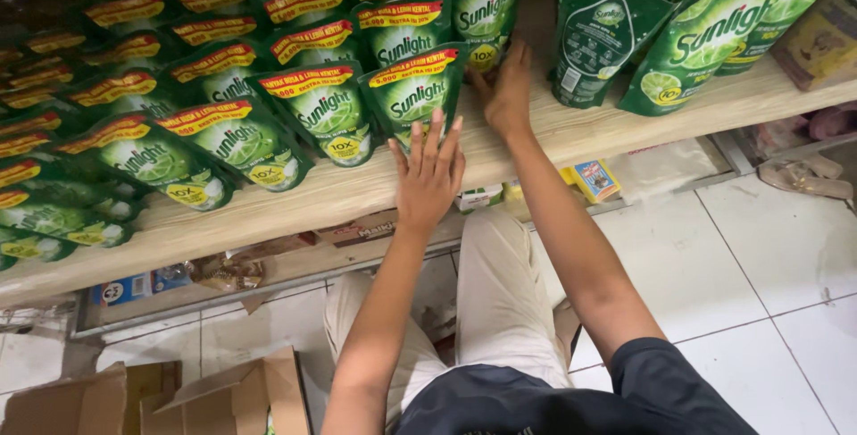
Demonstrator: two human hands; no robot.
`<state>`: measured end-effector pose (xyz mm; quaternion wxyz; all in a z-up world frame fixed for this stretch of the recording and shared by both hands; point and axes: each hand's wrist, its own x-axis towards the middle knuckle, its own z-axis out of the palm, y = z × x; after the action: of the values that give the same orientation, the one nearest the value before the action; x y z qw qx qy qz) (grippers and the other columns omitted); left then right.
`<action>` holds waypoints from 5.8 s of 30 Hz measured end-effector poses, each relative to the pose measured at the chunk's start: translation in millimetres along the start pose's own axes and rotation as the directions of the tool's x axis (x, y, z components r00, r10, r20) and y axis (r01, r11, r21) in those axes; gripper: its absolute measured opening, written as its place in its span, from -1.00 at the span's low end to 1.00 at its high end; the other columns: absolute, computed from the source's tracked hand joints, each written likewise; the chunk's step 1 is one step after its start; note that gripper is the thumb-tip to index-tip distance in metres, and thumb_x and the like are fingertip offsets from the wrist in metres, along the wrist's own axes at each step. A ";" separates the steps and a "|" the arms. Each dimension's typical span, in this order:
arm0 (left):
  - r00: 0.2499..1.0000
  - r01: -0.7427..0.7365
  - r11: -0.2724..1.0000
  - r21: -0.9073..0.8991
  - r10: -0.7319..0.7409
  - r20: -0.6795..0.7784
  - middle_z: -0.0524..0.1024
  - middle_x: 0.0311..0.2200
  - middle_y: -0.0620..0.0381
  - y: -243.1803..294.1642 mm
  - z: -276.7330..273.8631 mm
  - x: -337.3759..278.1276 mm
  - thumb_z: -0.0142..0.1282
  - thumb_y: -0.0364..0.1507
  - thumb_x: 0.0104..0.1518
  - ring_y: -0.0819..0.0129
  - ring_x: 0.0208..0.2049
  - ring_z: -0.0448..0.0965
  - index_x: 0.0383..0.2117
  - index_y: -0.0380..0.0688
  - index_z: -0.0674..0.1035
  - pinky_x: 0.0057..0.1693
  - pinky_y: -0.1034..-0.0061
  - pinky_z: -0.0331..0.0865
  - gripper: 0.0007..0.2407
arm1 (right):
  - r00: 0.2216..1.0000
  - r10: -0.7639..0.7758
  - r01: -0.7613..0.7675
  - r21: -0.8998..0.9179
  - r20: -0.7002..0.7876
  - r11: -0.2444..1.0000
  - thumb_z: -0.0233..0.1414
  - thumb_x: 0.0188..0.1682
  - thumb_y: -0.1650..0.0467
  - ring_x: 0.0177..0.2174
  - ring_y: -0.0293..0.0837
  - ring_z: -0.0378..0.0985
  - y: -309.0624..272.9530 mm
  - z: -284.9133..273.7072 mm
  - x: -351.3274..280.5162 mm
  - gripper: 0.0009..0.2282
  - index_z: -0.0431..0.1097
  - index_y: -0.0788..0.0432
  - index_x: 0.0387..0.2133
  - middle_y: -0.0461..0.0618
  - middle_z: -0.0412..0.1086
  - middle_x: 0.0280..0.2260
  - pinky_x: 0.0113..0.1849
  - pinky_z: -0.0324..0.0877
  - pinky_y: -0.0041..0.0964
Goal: The person organizes detergent pouches on a shelf and packs them into a cardboard box. They pick up pouches from the floor and a shelf, arranging them neatly in a box and back onto the wooden retail shelf.
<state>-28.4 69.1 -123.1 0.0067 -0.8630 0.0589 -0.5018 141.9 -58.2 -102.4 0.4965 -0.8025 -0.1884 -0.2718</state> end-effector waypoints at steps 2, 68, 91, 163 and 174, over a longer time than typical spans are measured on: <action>1.000 0.029 0.999 -0.029 -0.028 0.013 0.11 0.46 0.08 0.0 -0.2 1.4 0.16 -0.34 0.36 0.10 0.52 -0.11 0.43 0.04 0.25 0.53 -0.10 -0.27 -0.48 | 1.000 0.003 -0.003 0.017 0.002 1.000 0.33 -0.10 0.47 -0.11 0.28 0.47 -3.3 1.5 2.5 -0.37 0.08 0.38 0.16 0.40 0.21 0.03 -0.20 0.51 -0.09; 0.997 0.055 0.998 0.017 -0.055 0.052 0.09 0.46 0.09 0.2 -11.9 4.3 0.05 -0.37 0.37 0.11 0.51 -0.12 0.33 -0.06 0.46 0.49 -0.26 -0.38 -0.61 | 0.881 -0.221 0.075 -0.336 -0.419 0.939 0.24 0.09 0.46 -0.30 -0.12 0.35 -14.9 -96.7 -1.5 -0.73 0.31 0.30 -0.07 0.10 0.31 -0.21 -0.25 0.34 -0.28; 0.990 0.106 0.994 -0.038 -0.102 0.094 0.01 0.46 0.05 0.9 -12.1 3.2 0.00 -0.37 0.35 0.14 0.50 -0.12 0.37 -0.13 0.35 0.46 -0.37 -0.30 -0.56 | 0.931 0.075 -0.021 0.152 -0.356 0.988 -0.12 0.34 0.27 -0.04 0.16 0.43 -55.6 -21.6 -39.5 -0.67 0.25 0.38 0.09 0.30 0.37 -0.04 0.06 0.31 -0.16; -0.610 0.742 -0.613 0.271 -0.785 -0.106 0.62 -0.16 -0.19 -165.7 -290.5 -749.0 0.21 -0.18 0.15 -0.13 -0.10 0.62 0.18 -0.01 0.48 0.04 0.10 0.44 -0.53 | 0.005 -0.487 0.087 0.484 0.874 0.871 0.04 0.06 0.60 -0.11 0.12 0.56 -227.3 235.4 -552.6 -0.77 0.40 0.33 -0.02 0.20 0.34 0.08 -0.14 0.51 -0.20; -0.456 0.883 -0.467 0.051 -0.877 -0.150 0.63 -0.20 -0.21 -175.5 -343.1 -620.6 0.25 -0.48 0.04 -0.11 -0.14 0.63 -0.05 -0.15 0.63 -0.06 0.18 0.45 -0.69 | 0.002 -0.451 0.053 0.451 0.892 0.891 0.04 0.08 0.58 -0.17 0.11 0.55 -232.2 227.4 -547.3 -0.76 0.38 0.29 0.02 0.20 0.39 0.04 -0.15 0.47 -0.17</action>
<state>-612.9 326.9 -477.3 -0.3586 -0.4863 -0.7444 -0.2841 -361.9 229.8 -364.0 0.2828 -0.6347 -0.6552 0.2964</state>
